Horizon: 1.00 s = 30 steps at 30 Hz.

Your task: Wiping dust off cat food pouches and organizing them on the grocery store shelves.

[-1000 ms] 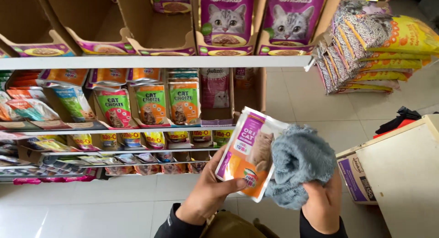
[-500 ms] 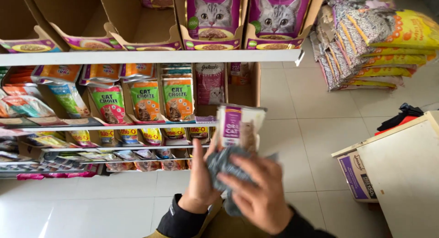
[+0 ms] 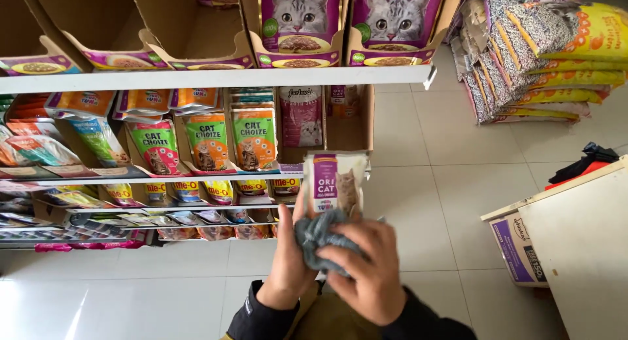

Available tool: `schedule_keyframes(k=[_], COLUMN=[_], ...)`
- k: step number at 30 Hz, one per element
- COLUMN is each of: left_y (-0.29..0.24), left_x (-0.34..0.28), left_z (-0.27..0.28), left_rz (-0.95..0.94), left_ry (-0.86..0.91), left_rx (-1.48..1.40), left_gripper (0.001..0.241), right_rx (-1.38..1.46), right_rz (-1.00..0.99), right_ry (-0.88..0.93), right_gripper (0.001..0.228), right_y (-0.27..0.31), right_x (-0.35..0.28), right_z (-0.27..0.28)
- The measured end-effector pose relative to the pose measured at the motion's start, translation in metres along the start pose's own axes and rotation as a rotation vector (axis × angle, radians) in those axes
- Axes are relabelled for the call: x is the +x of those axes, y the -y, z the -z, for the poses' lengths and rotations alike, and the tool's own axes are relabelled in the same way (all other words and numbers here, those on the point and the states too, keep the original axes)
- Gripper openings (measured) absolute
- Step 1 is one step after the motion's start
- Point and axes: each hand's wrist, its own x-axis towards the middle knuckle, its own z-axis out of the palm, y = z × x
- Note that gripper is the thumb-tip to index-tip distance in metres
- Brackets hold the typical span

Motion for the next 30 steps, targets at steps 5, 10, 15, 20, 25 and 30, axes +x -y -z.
schedule_keyframes(k=[5, 10, 15, 20, 25, 30], left_y=[0.006, 0.015, -0.011, -0.011, 0.004, 0.008], left_x=[-0.015, -0.026, -0.018, -0.018, -0.031, -0.027], left_z=[-0.003, 0.008, -0.017, 0.0, -0.001, -0.022], left_rz=[-0.024, 0.05, -0.206, -0.168, -0.094, -0.214], left_ry=[0.101, -0.047, 0.19, 0.108, 0.063, 0.069], left_rx=[0.476, 0.754, 0.107, 0.005, 0.195, 0.555], left_gripper=[0.075, 0.053, 0.078, 0.065, 0.059, 0.067], right_rx=[-0.093, -0.073, 0.102, 0.065, 0.73, 1.38], right_rz=[-0.125, -0.091, 0.012, -0.067, -0.619, -0.837], right_ry=[-0.144, -0.144, 0.001, -0.065, -0.317, -0.315], right_gripper=[0.018, 0.025, 0.021, 0.02, 0.045, 0.061], right_y=[-0.034, -0.016, 0.017, -0.016, -0.028, -0.016], right_x=[0.023, 0.022, -0.011, -0.032, -0.011, -0.003], right_z=[0.021, 0.007, -0.004, 0.009, 0.016, 0.012])
